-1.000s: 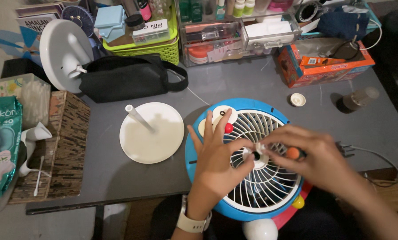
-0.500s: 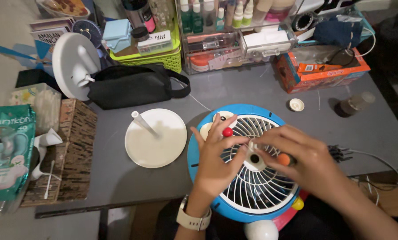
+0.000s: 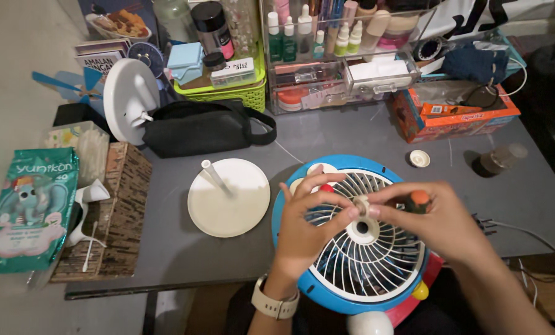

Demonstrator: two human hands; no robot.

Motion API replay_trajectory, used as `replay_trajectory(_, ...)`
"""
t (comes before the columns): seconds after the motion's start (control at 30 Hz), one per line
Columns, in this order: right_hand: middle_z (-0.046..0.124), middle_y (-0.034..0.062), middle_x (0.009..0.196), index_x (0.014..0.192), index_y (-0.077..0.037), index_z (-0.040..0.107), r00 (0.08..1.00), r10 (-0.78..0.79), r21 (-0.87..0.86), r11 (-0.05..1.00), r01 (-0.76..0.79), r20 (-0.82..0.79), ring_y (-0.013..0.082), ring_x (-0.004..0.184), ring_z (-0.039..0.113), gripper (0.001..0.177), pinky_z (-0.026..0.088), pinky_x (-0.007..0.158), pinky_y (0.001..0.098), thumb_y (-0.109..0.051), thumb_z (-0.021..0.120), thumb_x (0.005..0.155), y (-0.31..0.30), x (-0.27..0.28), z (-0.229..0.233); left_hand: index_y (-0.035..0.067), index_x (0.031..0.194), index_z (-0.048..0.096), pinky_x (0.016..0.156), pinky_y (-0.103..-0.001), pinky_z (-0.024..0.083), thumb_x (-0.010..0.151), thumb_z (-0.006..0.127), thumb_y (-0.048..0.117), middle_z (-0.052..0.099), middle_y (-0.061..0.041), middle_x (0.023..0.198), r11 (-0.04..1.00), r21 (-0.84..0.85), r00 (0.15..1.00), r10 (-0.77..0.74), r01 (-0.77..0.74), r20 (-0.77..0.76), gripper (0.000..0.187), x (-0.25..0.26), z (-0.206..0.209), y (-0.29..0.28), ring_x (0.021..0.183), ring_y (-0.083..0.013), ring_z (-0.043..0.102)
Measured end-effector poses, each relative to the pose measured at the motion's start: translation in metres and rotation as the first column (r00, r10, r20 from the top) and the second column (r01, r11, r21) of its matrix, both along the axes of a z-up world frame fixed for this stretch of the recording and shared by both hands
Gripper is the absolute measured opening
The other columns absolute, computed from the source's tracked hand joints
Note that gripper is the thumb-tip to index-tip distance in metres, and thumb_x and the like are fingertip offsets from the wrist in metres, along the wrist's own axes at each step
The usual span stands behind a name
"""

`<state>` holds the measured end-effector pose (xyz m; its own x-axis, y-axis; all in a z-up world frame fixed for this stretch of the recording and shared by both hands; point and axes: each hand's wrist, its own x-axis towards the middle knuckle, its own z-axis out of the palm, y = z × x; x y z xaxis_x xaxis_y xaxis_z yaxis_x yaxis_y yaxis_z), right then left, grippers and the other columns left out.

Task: The person disassembles a small Doraemon-themed desk fan using a screwdriver, removes the front grille and central hub, wipes components with a tissue, and reassembles the fan. The person also briefly moves a vanity mirror aside to access the workspace.

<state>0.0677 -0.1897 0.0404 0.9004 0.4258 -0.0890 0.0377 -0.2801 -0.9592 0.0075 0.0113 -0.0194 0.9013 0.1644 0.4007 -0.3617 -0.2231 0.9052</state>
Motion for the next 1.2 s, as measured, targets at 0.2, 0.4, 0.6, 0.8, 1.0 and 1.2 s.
replay_trajectory(0.2, 0.051, 0.0022, 0.056, 0.098, 0.002, 0.080, 0.952, -0.117, 0.015, 0.992, 0.127, -0.282, 0.0108, 0.048, 0.042, 0.023, 0.028, 0.045, 0.0288, -0.013, 0.080, 0.080, -0.007, 0.009, -0.018, 0.014, 0.101, 0.076, 0.129, -0.057, -0.002, 0.082, 0.083, 0.030, 0.076, -0.001, 0.114, 0.996, -0.074, 0.999, 0.037, -0.039, -0.026, 0.026, -0.001, 0.017, -0.006, 0.126, -0.0225, 0.066)
replay_trajectory(0.4, 0.055, 0.0004, 0.062, 0.101, 0.004, 0.075, 0.902, 0.090, 0.212, 0.977, 0.001, -0.423, 0.0108, 0.051, 0.046, 0.026, 0.032, 0.046, 0.0279, -0.016, 0.076, 0.084, -0.021, 0.031, -0.026, 0.014, 0.107, 0.080, 0.118, -0.045, 0.036, 0.088, 0.081, 0.027, 0.079, -0.002, 0.108, 0.999, -0.051, 0.998, 0.014, -0.011, 0.060, 0.023, -0.001, 0.032, -0.011, 0.111, -0.0196, 0.071)
replay_trajectory(0.6, 0.052, 0.0005, 0.061, 0.107, 0.002, 0.073, 0.890, 0.198, 0.328, 0.943, -0.058, -0.411, 0.0113, 0.050, 0.046, 0.029, 0.035, 0.043, 0.0286, -0.019, 0.074, 0.086, -0.024, 0.053, -0.029, 0.008, 0.109, 0.077, 0.089, -0.030, 0.057, 0.090, 0.080, 0.015, 0.077, -0.007, 0.104, 0.976, -0.214, 0.988, 0.065, -0.033, 0.143, 0.021, 0.005, 0.055, -0.024, 0.096, -0.0174, 0.073)
replay_trajectory(0.8, 0.047, -0.0031, 0.068, 0.106, -0.004, 0.064, 0.797, 0.306, 0.495, 0.869, -0.010, -0.521, 0.0061, 0.054, 0.042, 0.022, 0.031, 0.043, 0.0235, -0.022, 0.071, 0.095, -0.037, 0.067, -0.030, 0.006, 0.117, 0.076, 0.089, -0.028, 0.056, 0.093, 0.076, 0.014, 0.076, -0.009, 0.107, 0.994, -0.111, 0.996, -0.002, 0.011, 0.088, 0.025, 0.008, 0.090, -0.026, 0.098, -0.0155, 0.073)
replay_trajectory(1.0, 0.048, -0.0017, 0.066, 0.104, -0.006, 0.062, 0.775, 0.356, 0.564, 0.825, 0.001, -0.522, 0.0086, 0.051, 0.043, 0.021, 0.033, 0.043, 0.0274, -0.025, 0.068, 0.098, -0.029, 0.056, -0.025, 0.001, 0.115, 0.076, 0.084, -0.025, 0.056, 0.091, 0.078, 0.011, 0.078, -0.011, 0.102, 0.947, -0.306, 0.995, -0.103, 0.099, 0.004, 0.026, 0.011, 0.087, -0.030, 0.092, -0.0120, 0.073)
replay_trajectory(1.2, 0.052, -0.0016, 0.064, 0.106, -0.004, 0.070, 0.862, 0.197, 0.390, 0.921, 0.001, -0.468, 0.0086, 0.045, 0.041, 0.026, 0.029, 0.040, 0.0255, -0.023, 0.071, 0.089, -0.005, 0.041, 0.003, -0.005, 0.117, 0.071, 0.085, -0.027, 0.058, 0.089, 0.078, 0.006, 0.076, -0.012, 0.103, 0.791, -0.585, 0.977, -0.212, 0.180, 0.014, 0.031, 0.009, 0.063, -0.007, 0.093, -0.0131, 0.073)
